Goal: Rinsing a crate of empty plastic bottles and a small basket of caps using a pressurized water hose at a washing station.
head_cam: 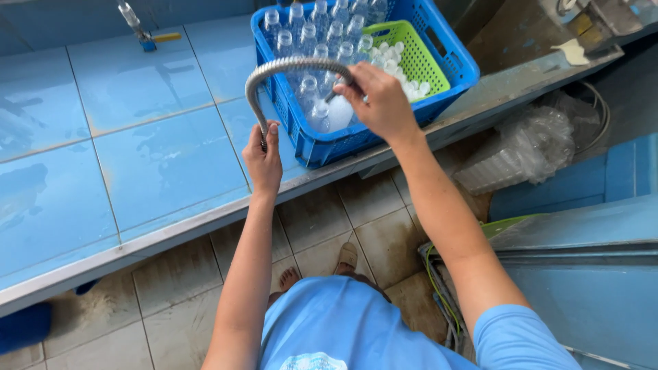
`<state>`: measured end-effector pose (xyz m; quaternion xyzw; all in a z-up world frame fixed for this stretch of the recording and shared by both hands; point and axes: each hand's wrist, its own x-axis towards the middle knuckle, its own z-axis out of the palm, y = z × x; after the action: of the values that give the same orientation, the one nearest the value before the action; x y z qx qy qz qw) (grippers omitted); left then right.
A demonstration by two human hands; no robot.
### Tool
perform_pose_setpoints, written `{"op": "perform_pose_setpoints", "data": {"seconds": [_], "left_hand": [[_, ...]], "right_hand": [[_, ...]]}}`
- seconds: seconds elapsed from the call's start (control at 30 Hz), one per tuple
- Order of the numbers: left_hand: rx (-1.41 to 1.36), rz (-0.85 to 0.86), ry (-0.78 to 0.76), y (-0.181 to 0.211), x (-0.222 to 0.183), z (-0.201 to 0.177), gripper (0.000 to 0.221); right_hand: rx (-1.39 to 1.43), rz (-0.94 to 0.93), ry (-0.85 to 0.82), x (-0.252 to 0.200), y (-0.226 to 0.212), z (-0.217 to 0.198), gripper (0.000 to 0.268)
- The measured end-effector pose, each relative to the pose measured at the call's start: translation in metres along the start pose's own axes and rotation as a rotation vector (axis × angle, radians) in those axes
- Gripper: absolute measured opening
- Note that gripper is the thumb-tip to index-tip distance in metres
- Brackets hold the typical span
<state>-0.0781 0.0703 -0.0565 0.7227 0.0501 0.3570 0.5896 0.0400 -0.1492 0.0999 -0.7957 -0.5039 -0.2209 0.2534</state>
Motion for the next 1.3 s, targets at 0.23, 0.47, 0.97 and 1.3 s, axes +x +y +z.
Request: {"op": "perform_pose_setpoints", "data": {"seconds": [0.23,0.47,0.97,1.3], "left_hand": [[0.090,-0.065,0.056,-0.030,0.026,0.040,0.033],[0.233,-0.112,0.042,-0.055,0.064,0.070,0.036],[0.461,-0.140,-0.097,-0.107,0.076,0.093,0.054],[0.476,-0.167,-0.111,-0.095,0.074,0.090,0.055]], "right_hand": [[0.098,-0.012,0.181,0.006,-0.001,0.013,0.015],[0.152,0.066,0.118,0.008,0.011,0.026,0.014],[0.191,0.214,-0.050,-0.006,0.013,0.049,0.015],[0.173,0.158,0.000,-0.006,0.013,0.047,0.014]]}}
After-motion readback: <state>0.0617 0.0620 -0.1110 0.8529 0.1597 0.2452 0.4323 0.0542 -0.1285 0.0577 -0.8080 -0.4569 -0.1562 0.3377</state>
